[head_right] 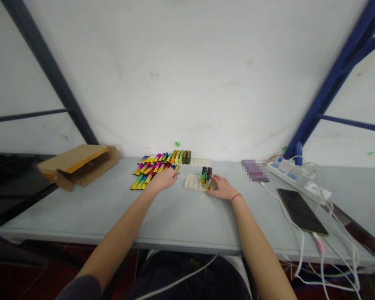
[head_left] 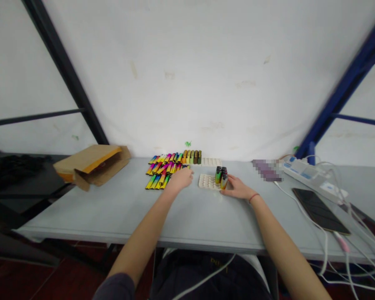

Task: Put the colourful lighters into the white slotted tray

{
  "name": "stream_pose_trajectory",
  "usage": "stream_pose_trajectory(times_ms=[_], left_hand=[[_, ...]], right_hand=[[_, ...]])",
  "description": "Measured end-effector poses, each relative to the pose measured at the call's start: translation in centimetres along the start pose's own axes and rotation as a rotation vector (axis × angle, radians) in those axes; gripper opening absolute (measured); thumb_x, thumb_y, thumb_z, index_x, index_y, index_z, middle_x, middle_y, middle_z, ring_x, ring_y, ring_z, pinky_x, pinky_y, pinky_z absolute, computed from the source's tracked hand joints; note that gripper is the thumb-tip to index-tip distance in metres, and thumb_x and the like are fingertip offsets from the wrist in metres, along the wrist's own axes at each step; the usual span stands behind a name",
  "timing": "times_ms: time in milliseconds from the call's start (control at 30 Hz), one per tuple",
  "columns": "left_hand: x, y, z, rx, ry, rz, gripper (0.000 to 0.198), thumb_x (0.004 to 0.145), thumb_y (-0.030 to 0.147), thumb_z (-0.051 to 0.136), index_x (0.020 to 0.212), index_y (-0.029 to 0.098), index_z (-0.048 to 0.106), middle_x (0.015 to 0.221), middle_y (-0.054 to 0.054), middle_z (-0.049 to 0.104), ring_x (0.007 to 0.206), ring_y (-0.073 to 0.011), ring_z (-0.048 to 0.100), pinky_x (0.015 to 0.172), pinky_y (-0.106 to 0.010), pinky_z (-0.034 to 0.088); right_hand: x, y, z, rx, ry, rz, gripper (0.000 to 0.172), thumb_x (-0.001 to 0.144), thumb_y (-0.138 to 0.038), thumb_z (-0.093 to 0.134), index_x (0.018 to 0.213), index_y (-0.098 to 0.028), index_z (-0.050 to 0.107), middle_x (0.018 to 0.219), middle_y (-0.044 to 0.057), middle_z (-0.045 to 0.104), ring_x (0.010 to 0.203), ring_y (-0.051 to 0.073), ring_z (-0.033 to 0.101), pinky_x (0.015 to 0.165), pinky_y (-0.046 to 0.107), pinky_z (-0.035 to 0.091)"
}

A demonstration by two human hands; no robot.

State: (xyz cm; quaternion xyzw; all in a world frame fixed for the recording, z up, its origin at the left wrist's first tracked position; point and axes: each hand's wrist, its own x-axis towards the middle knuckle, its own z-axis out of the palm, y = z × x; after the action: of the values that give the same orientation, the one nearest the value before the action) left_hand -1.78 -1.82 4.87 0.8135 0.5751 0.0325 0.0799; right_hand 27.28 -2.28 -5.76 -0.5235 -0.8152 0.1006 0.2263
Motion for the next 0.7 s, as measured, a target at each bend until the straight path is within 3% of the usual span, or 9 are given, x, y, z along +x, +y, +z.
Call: stream_pose_trajectory(times_ms=[100,167,300,400,500,567,700], left_hand=[[-1.6,-2.3,-1.0,0.194,0.033,-0.223,0.038,0.095,0.016,0.043,0.119,0.011,0.072,0.128,-0.023,0.066,0.117,-0.0344,0.064,0.092,-0.043,0.052],[-2.6,-3.1,-0.7,0.283,0.05,-0.281,0.039,0.095,0.012,0.041,0.118,0.01,0.072,0.129,-0.024,0.065,0.119,-0.0345,0.062,0.093,-0.044,0.051],[-3.7,-3.2,1.3,0.338,0.066,-0.207,0.035,0.095,0.014,0.042,0.113,0.013,0.073,0.124,-0.022,0.068,0.121,-0.0343,0.06,0.096,-0.047,0.046],[-3.8,-2.4,2.7,0.273,0.083,-0.139,0.032,0.095,0.023,0.05,0.119,0.012,0.068,0.117,-0.023,0.07,0.115,-0.0356,0.064,0.094,-0.047,0.046],[-3.1,-1.7,3.6,0.15,0.085,-0.082,0.03,0.095,0.022,0.049,0.118,0.011,0.066,0.113,-0.023,0.071,0.107,-0.0346,0.068,0.089,-0.043,0.048],[-2.2,-1.4,3.8,-0.007,0.117,-0.051,0.026,0.096,0.021,0.046,0.107,0.012,0.069,0.109,-0.022,0.071,0.103,-0.0323,0.069,0.086,-0.04,0.049],[1.0,-0.3,3.2,-0.724,0.172,-0.084,0.022,0.095,0.02,0.045,0.085,0.017,0.065,0.08,-0.008,0.069,0.074,-0.0199,0.068,0.069,-0.028,0.05]], right_hand=[[0.0,-0.2,-0.2,0.007,-0.045,0.036,0.075,0.077,-0.061,0.07,0.135,-0.015,0.06,0.145,0.019,0.056,0.128,0.038,0.056,0.11,0.054,0.043],[0.0,-0.3,-0.4,0.007,-0.058,0.039,0.077,0.077,-0.062,0.068,0.136,-0.012,0.059,0.146,0.021,0.054,0.129,0.039,0.055,0.111,0.054,0.042],[-0.1,-0.2,-0.3,0.008,-0.058,0.029,0.075,0.078,-0.062,0.068,0.135,-0.013,0.06,0.145,0.021,0.055,0.13,0.038,0.054,0.111,0.054,0.042],[-0.1,-0.1,-0.2,0.003,-0.048,0.037,0.073,0.078,-0.06,0.069,0.135,-0.016,0.059,0.145,0.019,0.056,0.131,0.038,0.054,0.112,0.054,0.041],[-0.1,-0.1,-0.2,-0.001,-0.053,0.032,0.074,0.078,-0.06,0.068,0.136,-0.015,0.059,0.146,0.019,0.055,0.131,0.038,0.054,0.112,0.055,0.041],[-0.1,-0.1,-0.3,0.003,-0.066,0.023,0.075,0.079,-0.06,0.067,0.137,-0.013,0.058,0.146,0.021,0.054,0.131,0.038,0.054,0.111,0.055,0.042],[0.0,-0.2,-0.4,0.013,-0.067,0.024,0.077,0.078,-0.059,0.068,0.138,-0.013,0.056,0.144,0.021,0.055,0.131,0.038,0.054,0.111,0.055,0.042]])
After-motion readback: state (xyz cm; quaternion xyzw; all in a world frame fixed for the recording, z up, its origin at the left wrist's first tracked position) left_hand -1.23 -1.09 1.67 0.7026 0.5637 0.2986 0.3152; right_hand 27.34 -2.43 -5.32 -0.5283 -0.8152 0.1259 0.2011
